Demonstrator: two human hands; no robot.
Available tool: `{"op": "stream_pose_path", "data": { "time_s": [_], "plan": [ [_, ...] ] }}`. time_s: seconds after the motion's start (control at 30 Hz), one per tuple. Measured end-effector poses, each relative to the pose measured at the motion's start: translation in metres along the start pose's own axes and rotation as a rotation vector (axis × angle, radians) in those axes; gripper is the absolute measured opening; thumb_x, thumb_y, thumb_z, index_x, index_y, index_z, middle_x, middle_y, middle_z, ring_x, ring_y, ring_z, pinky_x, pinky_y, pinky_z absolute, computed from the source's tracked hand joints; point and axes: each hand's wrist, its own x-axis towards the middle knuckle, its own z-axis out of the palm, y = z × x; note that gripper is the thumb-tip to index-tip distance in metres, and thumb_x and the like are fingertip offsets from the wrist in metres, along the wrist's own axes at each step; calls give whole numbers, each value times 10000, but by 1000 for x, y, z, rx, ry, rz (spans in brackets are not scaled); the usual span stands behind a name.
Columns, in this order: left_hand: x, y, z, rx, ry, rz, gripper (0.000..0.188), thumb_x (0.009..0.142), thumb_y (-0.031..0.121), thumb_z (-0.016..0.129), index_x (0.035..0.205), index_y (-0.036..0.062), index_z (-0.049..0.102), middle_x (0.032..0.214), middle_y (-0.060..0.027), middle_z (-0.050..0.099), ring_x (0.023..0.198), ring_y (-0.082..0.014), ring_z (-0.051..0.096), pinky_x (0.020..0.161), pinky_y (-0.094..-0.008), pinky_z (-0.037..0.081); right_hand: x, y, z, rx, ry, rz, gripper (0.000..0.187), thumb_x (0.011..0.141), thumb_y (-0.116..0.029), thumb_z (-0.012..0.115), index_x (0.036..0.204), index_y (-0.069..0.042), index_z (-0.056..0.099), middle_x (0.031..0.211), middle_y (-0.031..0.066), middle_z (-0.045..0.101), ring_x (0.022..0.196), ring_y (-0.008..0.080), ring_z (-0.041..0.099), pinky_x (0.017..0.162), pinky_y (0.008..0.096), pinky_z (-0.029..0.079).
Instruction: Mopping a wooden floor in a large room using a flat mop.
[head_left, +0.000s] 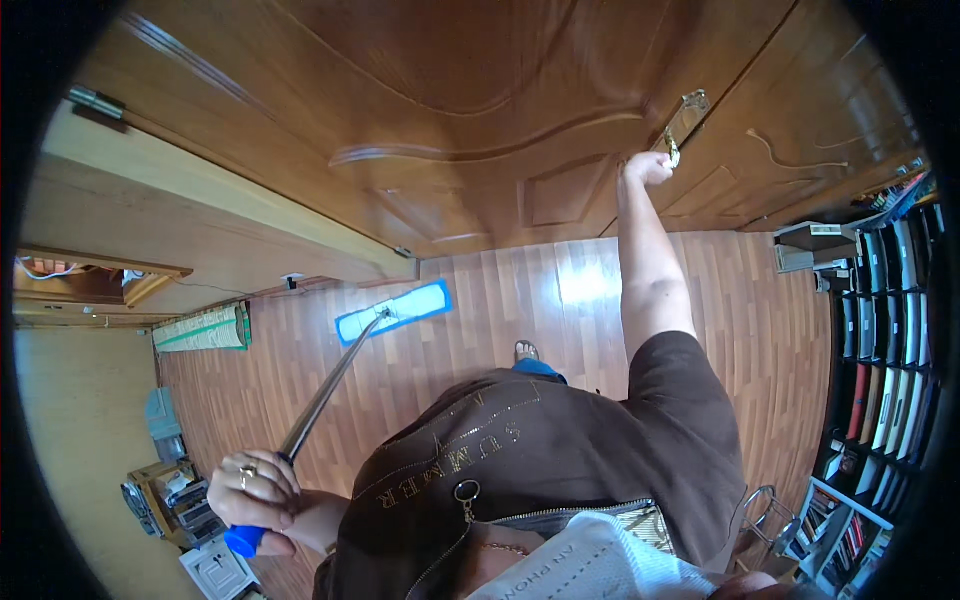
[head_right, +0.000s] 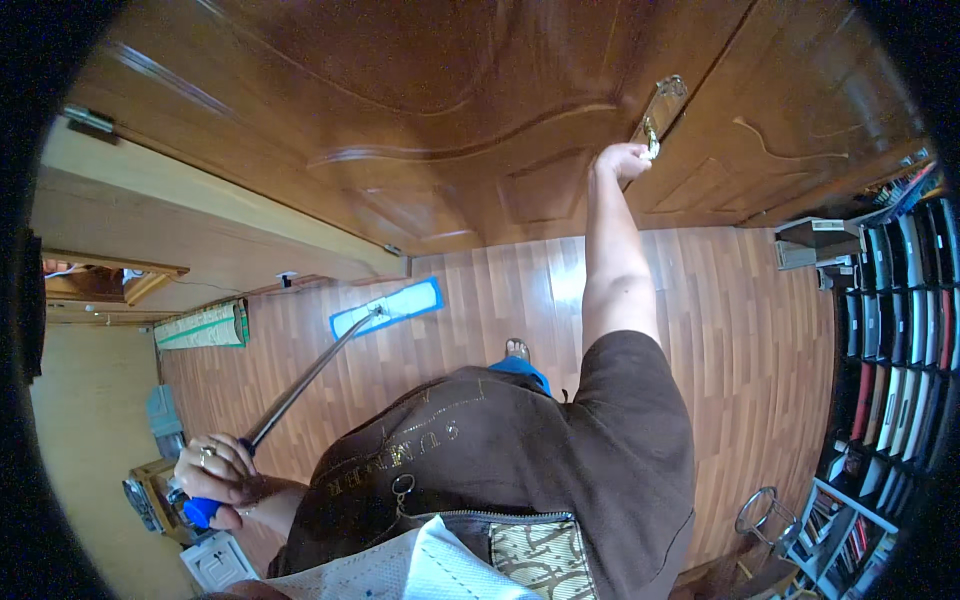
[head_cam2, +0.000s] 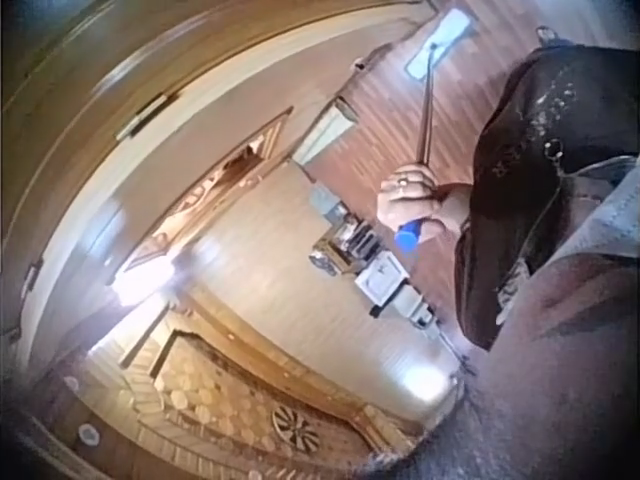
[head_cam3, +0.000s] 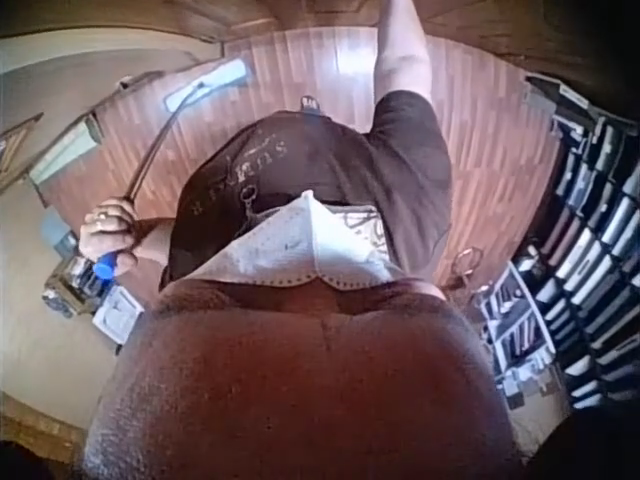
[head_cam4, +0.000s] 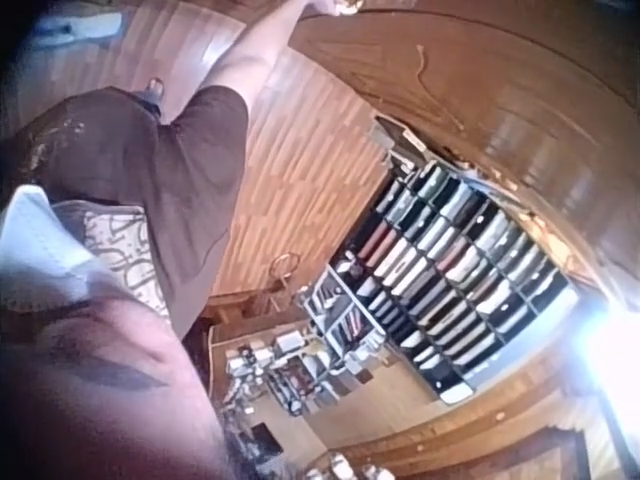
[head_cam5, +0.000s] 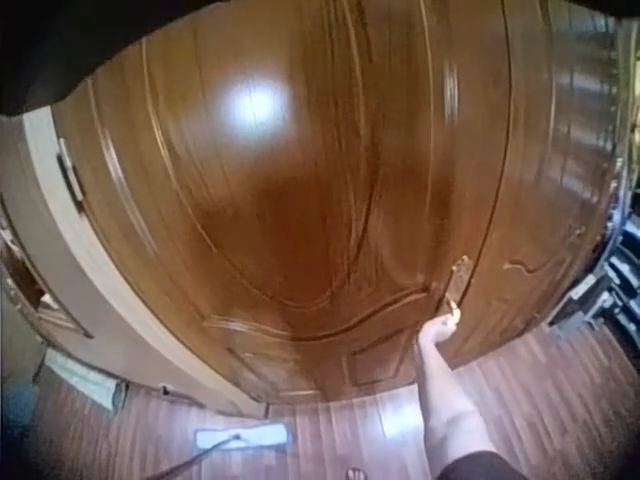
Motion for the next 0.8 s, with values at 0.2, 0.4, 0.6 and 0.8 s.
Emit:
{"op": "stream_pose_path", "data": {
  "time_s": [0.2, 0.4, 0.6, 0.8],
  "plan": [
    [-7, -1, 15, 38, 42, 9, 293, 728, 248, 805, 738, 27, 614, 522, -41, 547, 419, -148, 521, 441, -266, 464, 20, -9, -18, 110, -467, 271, 463, 919, -369, 454, 1054, 71, 510, 880, 238, 644, 705, 354, 652, 538, 466, 521],
    [-13, -2, 26, 113, 113, 11, 336, 698, 282, 838, 747, 37, 613, 538, -43, 553, 423, -164, 531, 460, -291, 477, 40, -6, -33, 159, -1009, 566, 632, 906, -662, 338, 1237, -132, 437, 1218, 154, 542, 969, 377, 589, 674, 639, 464],
    [2, -9, 35, 271, 84, -130, 337, 640, 226, 869, 807, 31, 651, 590, -55, 593, 510, -183, 579, 531, -289, 487, 47, 19, -56, 231, -705, 245, 723, 890, -460, 534, 1409, -15, 299, 1433, 185, 345, 1260, 318, 408, 1009, 439, 382],
    [11, -79, 58, 332, 187, -466, 292, 608, 107, 862, 824, 50, 674, 747, -48, 656, 672, -136, 617, 618, -279, 489, -7, -62, -148, 404, -1260, -200, 430, 936, -410, 507, 1160, -44, 485, 984, 71, 594, 847, 144, 543, 720, 295, 461]
  ]
}}
